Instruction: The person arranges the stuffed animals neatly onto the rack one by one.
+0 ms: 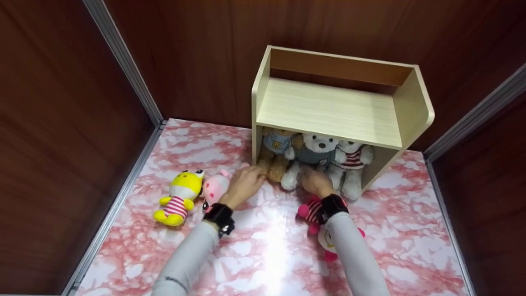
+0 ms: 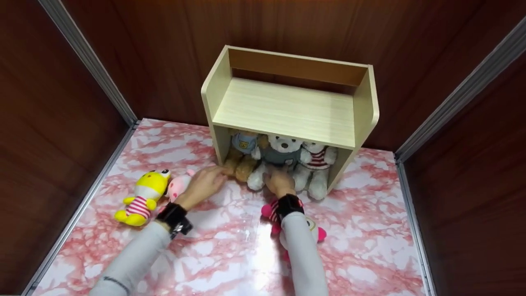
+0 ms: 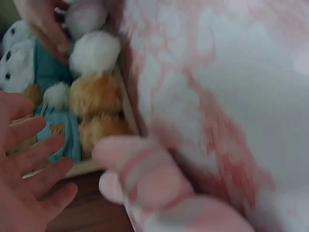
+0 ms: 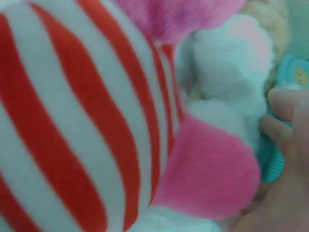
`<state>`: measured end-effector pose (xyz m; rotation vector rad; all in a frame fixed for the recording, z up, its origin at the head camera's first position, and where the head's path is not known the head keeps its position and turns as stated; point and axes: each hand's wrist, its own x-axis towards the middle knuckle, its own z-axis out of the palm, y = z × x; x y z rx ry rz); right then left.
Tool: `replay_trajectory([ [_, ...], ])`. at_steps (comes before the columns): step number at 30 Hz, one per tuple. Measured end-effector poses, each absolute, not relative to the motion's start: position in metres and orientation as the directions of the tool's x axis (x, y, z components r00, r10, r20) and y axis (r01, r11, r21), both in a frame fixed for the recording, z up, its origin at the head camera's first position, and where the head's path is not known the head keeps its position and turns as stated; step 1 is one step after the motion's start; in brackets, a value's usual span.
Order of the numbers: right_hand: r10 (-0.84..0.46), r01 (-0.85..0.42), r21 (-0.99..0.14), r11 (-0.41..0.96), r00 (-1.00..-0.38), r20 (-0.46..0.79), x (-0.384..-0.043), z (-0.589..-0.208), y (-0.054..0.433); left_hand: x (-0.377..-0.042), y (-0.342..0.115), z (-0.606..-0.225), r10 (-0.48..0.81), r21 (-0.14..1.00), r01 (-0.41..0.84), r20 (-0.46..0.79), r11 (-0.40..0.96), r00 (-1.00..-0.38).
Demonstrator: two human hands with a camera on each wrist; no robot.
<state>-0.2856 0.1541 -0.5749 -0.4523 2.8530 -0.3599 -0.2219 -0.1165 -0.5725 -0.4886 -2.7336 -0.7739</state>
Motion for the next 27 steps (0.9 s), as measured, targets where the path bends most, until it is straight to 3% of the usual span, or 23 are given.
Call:
replay_trajectory([
  [2, -0.356, -0.309, -0.308, 0.9, -0.928, -0.111, -0.279, -0.576, 0.157, -0.217, -0.132, -0.571, 0.213, 0.47, 0.357, 0.331, 0.807, -0.919],
  [3, -0.337, -0.287, -0.442, 0.85, -0.941, -0.039, -0.276, -0.577, 0.158, -0.215, -0.141, -0.57, 0.195, 0.479, 0.337, 0.323, 0.811, -0.926],
  [8, -0.333, -0.359, -0.488, 0.796, -0.932, 0.143, -0.26, -0.573, 0.165, -0.203, -0.177, -0.571, 0.08, 0.548, 0.209, 0.249, 0.81, -0.965],
  [16, -0.309, -0.402, -0.482, 0.779, -0.914, 0.262, -0.237, -0.553, 0.174, -0.182, -0.2, -0.583, -0.016, 0.534, 0.132, 0.265, 0.835, -0.964],
  [22, -0.291, -0.436, -0.496, 0.751, -0.892, 0.345, -0.22, -0.549, 0.187, -0.18, -0.205, -0.585, -0.015, 0.448, 0.028, 0.093, 0.893, -0.996],
  [27, -0.254, -0.417, -0.519, 0.746, -0.899, 0.357, -0.206, -0.551, 0.2, -0.184, -0.203, -0.59, 0.022, 0.447, 0.015, -0.011, 0.894, -1.0],
])
